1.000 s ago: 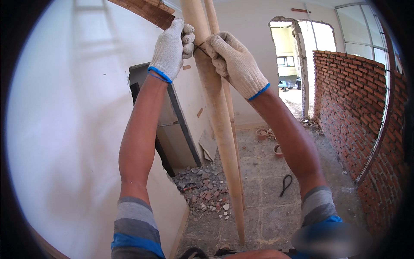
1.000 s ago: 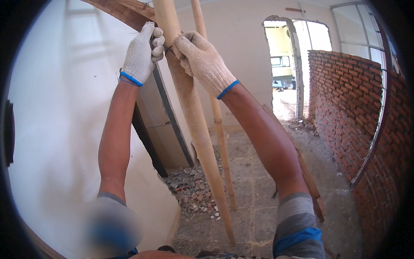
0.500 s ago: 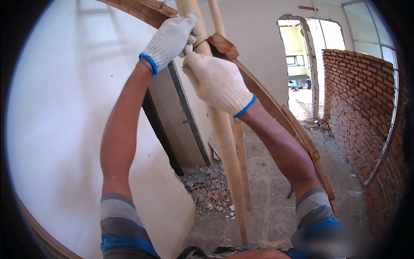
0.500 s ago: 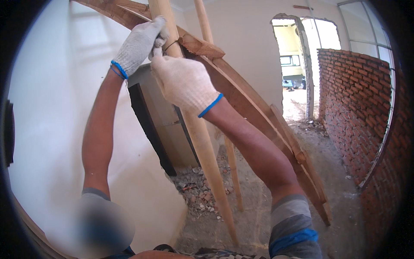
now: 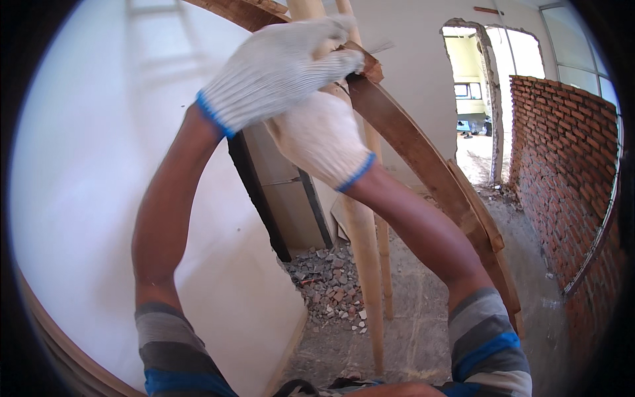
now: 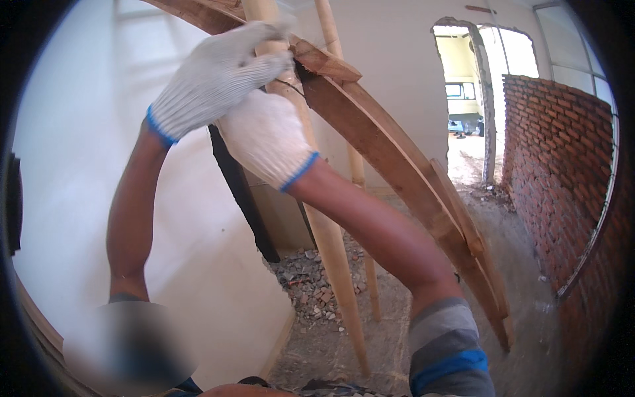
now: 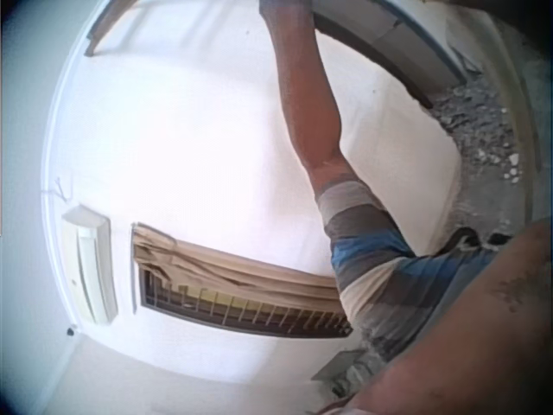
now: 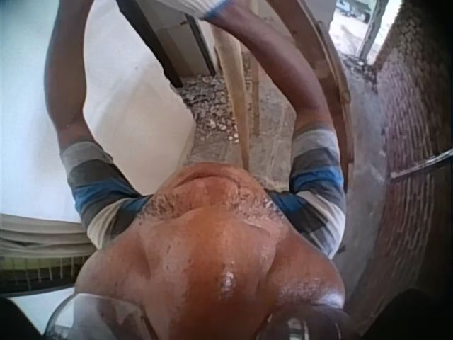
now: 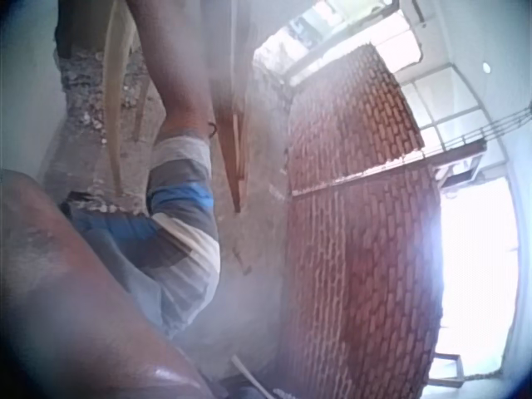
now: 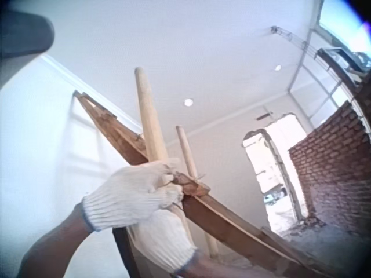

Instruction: The person assembles a bamboo scaffolding structure by positioning bamboo poles and securing them with wire. They use pliers to twist and tighten the wire around the joints, then cut the excess wire. The person handles bamboo poles, wire, and pliers throughout the task.

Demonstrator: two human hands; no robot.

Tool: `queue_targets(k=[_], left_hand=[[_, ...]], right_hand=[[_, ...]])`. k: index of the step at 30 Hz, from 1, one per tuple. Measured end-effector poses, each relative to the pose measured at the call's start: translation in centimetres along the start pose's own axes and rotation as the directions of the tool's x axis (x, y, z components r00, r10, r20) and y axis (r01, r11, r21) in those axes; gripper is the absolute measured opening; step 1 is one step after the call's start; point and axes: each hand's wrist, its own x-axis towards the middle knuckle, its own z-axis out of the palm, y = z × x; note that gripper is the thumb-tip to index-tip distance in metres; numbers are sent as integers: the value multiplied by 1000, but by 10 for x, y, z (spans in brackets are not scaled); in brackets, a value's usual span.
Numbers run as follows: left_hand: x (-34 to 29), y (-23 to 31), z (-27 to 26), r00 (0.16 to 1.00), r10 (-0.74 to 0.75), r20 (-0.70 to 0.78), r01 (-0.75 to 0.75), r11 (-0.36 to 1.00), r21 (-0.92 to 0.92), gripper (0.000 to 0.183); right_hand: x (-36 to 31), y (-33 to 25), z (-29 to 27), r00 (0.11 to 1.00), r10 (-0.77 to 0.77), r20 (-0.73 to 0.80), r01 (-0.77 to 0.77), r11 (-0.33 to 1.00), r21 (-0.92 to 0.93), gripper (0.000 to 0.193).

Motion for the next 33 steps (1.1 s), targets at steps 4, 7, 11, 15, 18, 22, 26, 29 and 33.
queue_targets(k=[4, 7, 11, 15, 18, 22, 26, 29, 33], left_hand=[[-47, -23, 3, 912, -300, -280, 267, 952, -150, 52], [-67, -32, 29, 867, -480, -132, 458, 873, -168, 52], [-64, -48, 48, 813, -577, 76, 542, 704, -460, 46], [-58, -57, 51, 801, -595, 63, 445, 523, -727, 39], [-43, -53, 52, 779, -626, 19, 358, 420, -834, 40], [-41, -56, 47, 779, -626, 28, 333, 375, -865, 42], [-23, -62, 40, 826, -564, -10, 286, 435, -854, 41], [4, -58, 30, 873, -481, -77, 237, 558, -795, 34], [38, -39, 40, 945, -298, -131, 188, 827, -530, 28]], right_hand=[[-7, 37, -71, 870, -399, -290, 272, 878, -393, 22], [9, 58, -108, 844, -507, -175, 318, 736, -597, 22], [28, 51, -133, 909, -416, -15, 343, 770, -538, 10], [43, 60, -138, 915, -404, -11, 351, 806, -476, 12], [65, 69, -138, 926, -337, 169, 369, 716, -593, 11], [89, 55, -150, 883, -180, 434, 405, 760, -509, 15], [54, 93, -145, 883, -224, 413, 410, 797, -443, 13], [16, 87, -131, 889, -253, 383, 419, 788, -451, 13], [0, 42, -64, 964, -60, 260, 129, 957, -261, 21]])
